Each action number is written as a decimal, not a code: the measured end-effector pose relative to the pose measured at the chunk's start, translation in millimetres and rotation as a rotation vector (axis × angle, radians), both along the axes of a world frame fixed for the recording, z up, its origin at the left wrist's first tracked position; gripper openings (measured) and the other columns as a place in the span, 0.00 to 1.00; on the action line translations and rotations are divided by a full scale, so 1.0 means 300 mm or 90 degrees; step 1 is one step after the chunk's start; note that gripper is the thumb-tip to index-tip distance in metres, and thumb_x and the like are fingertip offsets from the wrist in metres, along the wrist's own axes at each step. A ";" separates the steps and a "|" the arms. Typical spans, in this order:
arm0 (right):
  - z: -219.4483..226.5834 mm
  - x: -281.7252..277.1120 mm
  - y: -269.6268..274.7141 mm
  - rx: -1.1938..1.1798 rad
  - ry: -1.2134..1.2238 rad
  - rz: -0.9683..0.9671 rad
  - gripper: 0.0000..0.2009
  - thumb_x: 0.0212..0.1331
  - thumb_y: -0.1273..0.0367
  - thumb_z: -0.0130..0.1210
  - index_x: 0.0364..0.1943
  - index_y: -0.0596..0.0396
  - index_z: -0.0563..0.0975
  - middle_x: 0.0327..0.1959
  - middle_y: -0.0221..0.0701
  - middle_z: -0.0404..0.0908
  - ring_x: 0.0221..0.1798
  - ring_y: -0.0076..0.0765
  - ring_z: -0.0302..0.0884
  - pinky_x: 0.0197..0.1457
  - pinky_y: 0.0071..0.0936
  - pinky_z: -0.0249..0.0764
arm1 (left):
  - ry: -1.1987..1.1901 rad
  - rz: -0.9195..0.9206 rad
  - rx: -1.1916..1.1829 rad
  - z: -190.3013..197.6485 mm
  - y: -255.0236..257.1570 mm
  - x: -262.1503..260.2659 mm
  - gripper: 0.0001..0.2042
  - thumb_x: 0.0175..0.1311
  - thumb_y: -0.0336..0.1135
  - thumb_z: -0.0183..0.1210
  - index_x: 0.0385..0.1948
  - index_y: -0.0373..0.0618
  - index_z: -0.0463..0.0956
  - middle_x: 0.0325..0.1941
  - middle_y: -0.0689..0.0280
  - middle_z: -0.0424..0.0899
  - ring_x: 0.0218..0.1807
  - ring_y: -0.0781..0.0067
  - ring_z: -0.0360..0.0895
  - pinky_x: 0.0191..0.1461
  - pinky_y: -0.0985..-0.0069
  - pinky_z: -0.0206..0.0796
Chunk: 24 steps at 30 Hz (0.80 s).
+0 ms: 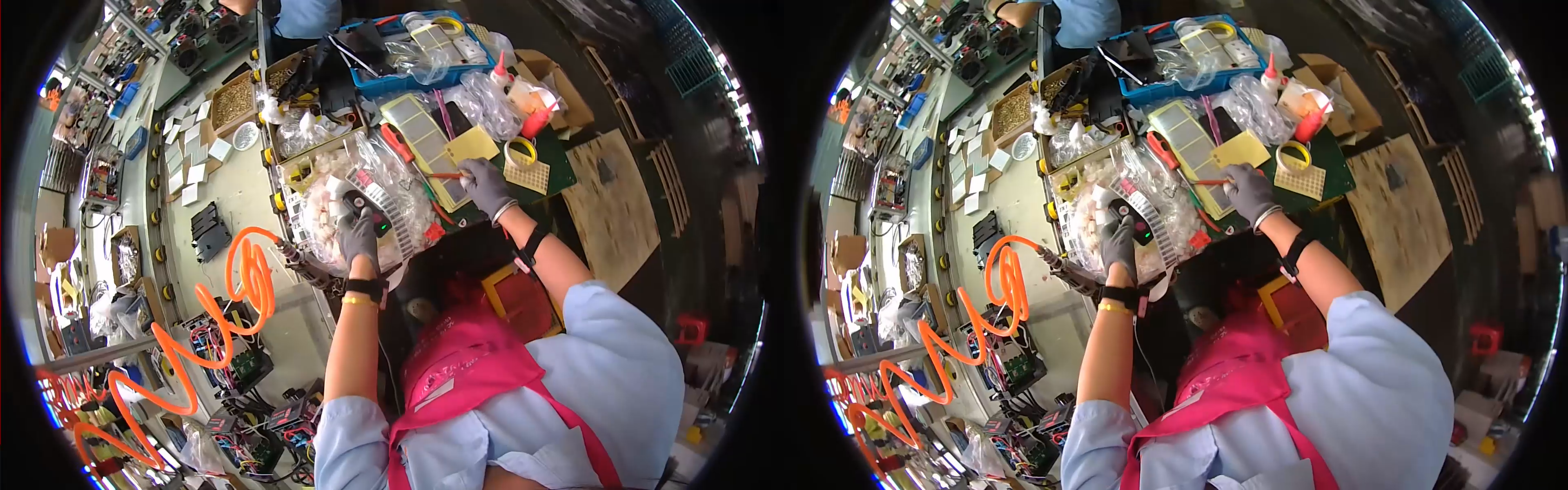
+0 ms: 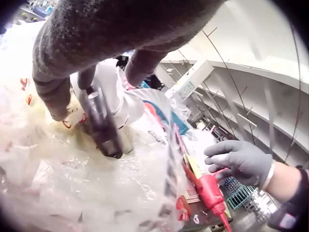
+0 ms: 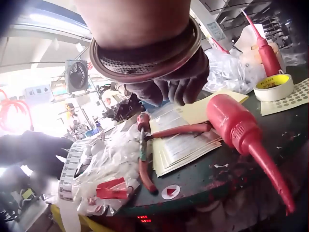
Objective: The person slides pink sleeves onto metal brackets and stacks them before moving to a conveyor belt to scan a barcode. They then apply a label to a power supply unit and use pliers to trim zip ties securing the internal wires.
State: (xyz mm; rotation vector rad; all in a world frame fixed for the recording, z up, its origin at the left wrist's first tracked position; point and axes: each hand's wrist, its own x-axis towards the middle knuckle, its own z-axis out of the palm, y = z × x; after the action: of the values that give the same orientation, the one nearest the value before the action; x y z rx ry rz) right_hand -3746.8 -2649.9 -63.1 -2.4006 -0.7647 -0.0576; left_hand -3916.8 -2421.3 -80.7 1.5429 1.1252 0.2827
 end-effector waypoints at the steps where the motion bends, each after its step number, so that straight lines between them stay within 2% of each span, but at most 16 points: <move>1: 0.010 -0.005 0.002 -0.010 0.020 -0.010 0.13 0.50 0.68 0.56 0.41 0.51 0.75 0.35 0.38 0.77 0.37 0.45 0.77 0.41 0.36 0.73 | 0.024 -0.012 0.017 0.017 -0.004 -0.028 0.26 0.55 0.49 0.59 0.49 0.38 0.71 0.48 0.50 0.74 0.51 0.56 0.72 0.53 0.68 0.62; 2: 0.027 -0.015 0.007 -0.020 0.041 -0.017 0.13 0.50 0.67 0.55 0.41 0.51 0.75 0.34 0.38 0.78 0.38 0.46 0.77 0.41 0.37 0.73 | 0.009 0.000 0.042 0.136 -0.047 -0.062 0.24 0.57 0.47 0.58 0.49 0.37 0.71 0.48 0.50 0.75 0.51 0.60 0.71 0.54 0.70 0.61; 3: 0.035 -0.031 0.013 -0.031 0.063 -0.022 0.13 0.50 0.66 0.55 0.41 0.51 0.75 0.34 0.38 0.78 0.38 0.46 0.77 0.41 0.37 0.72 | -0.027 -0.009 0.026 0.179 -0.067 -0.102 0.23 0.58 0.46 0.58 0.49 0.37 0.71 0.48 0.51 0.75 0.51 0.61 0.71 0.54 0.71 0.61; 6: 0.009 -0.114 0.075 -0.109 0.095 0.072 0.12 0.51 0.64 0.55 0.40 0.51 0.74 0.33 0.38 0.78 0.38 0.46 0.77 0.40 0.40 0.72 | -0.079 -0.063 -0.065 0.245 -0.126 -0.255 0.22 0.60 0.44 0.57 0.50 0.37 0.71 0.48 0.54 0.76 0.49 0.68 0.72 0.53 0.75 0.62; 7: -0.001 -0.137 0.099 -0.132 -0.001 0.129 0.16 0.52 0.63 0.54 0.43 0.53 0.70 0.32 0.41 0.78 0.38 0.48 0.77 0.40 0.42 0.72 | -0.086 -0.072 -0.158 0.277 -0.151 -0.311 0.20 0.61 0.43 0.56 0.49 0.38 0.72 0.48 0.58 0.77 0.48 0.70 0.73 0.52 0.76 0.63; 8: -0.002 -0.167 0.119 -0.293 0.128 0.094 0.20 0.52 0.62 0.54 0.47 0.55 0.65 0.33 0.44 0.78 0.38 0.50 0.77 0.41 0.44 0.71 | -0.081 -0.100 -0.156 0.299 -0.169 -0.364 0.16 0.63 0.40 0.55 0.48 0.41 0.71 0.36 0.70 0.75 0.37 0.81 0.70 0.43 0.80 0.66; 9: -0.055 -0.177 0.126 -0.275 0.114 0.081 0.23 0.51 0.61 0.55 0.49 0.55 0.63 0.34 0.46 0.77 0.39 0.51 0.76 0.41 0.45 0.71 | -0.130 -0.124 -0.198 0.309 -0.180 -0.424 0.15 0.64 0.38 0.54 0.48 0.40 0.71 0.37 0.69 0.76 0.38 0.80 0.72 0.44 0.79 0.67; 10: -0.077 -0.191 0.136 -0.257 0.100 0.067 0.26 0.51 0.61 0.55 0.51 0.56 0.61 0.35 0.48 0.77 0.39 0.52 0.76 0.41 0.45 0.71 | -0.180 -0.097 -0.277 0.345 -0.201 -0.476 0.15 0.64 0.37 0.53 0.48 0.39 0.71 0.39 0.67 0.76 0.39 0.78 0.73 0.45 0.79 0.67; 13: -0.039 -0.213 0.134 -0.205 0.109 0.025 0.26 0.51 0.63 0.54 0.53 0.56 0.61 0.39 0.50 0.76 0.40 0.55 0.76 0.43 0.45 0.71 | -0.154 -0.028 -0.303 0.377 -0.246 -0.619 0.14 0.65 0.37 0.53 0.47 0.38 0.72 0.41 0.64 0.78 0.40 0.77 0.74 0.45 0.79 0.68; 16: -0.089 -0.158 0.102 0.035 0.001 0.089 0.26 0.50 0.67 0.52 0.55 0.56 0.60 0.41 0.52 0.75 0.43 0.58 0.74 0.45 0.45 0.71 | -0.142 0.059 -0.328 0.402 -0.292 -0.743 0.13 0.65 0.36 0.53 0.46 0.38 0.72 0.42 0.64 0.78 0.39 0.77 0.75 0.45 0.79 0.68; 17: -0.077 -0.135 0.084 -0.024 0.095 0.068 0.26 0.49 0.71 0.50 0.55 0.54 0.60 0.43 0.53 0.75 0.46 0.60 0.73 0.47 0.45 0.70 | -0.152 0.091 -0.339 0.411 -0.309 -0.779 0.13 0.65 0.36 0.53 0.46 0.38 0.72 0.42 0.63 0.78 0.39 0.76 0.75 0.44 0.79 0.69; 18: -0.083 -0.105 0.074 0.016 0.097 0.087 0.24 0.49 0.72 0.49 0.54 0.53 0.62 0.43 0.51 0.75 0.47 0.59 0.72 0.47 0.45 0.70 | -0.164 0.124 -0.351 0.416 -0.326 -0.807 0.13 0.65 0.36 0.53 0.46 0.38 0.72 0.42 0.63 0.78 0.39 0.76 0.75 0.44 0.79 0.69; 19: -0.039 -0.088 0.077 0.034 0.087 0.122 0.23 0.49 0.71 0.51 0.53 0.53 0.65 0.42 0.49 0.76 0.47 0.57 0.73 0.46 0.43 0.71 | -0.167 0.175 -0.372 0.414 -0.344 -0.830 0.13 0.65 0.36 0.54 0.45 0.38 0.73 0.41 0.64 0.79 0.39 0.77 0.75 0.44 0.79 0.69; 22: 0.122 -0.096 0.080 0.050 0.080 0.197 0.17 0.48 0.69 0.57 0.44 0.55 0.73 0.40 0.43 0.78 0.44 0.48 0.77 0.45 0.38 0.72 | -0.208 0.193 -0.349 0.402 -0.381 -0.896 0.13 0.64 0.36 0.54 0.46 0.39 0.73 0.40 0.64 0.79 0.39 0.78 0.75 0.43 0.80 0.69; 24: 0.090 -0.062 0.064 0.147 0.065 0.243 0.14 0.48 0.67 0.59 0.38 0.57 0.76 0.37 0.40 0.78 0.41 0.40 0.77 0.44 0.34 0.71 | -0.230 0.184 -0.318 0.418 -0.407 -0.917 0.12 0.65 0.36 0.53 0.46 0.40 0.73 0.39 0.67 0.79 0.38 0.80 0.74 0.42 0.82 0.66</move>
State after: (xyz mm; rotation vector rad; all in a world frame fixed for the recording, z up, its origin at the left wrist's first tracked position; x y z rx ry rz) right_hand -3765.3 -2630.8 -36.1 -1.9922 -1.0896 0.1233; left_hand -4191.9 -2543.3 44.7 0.8496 1.0290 0.4193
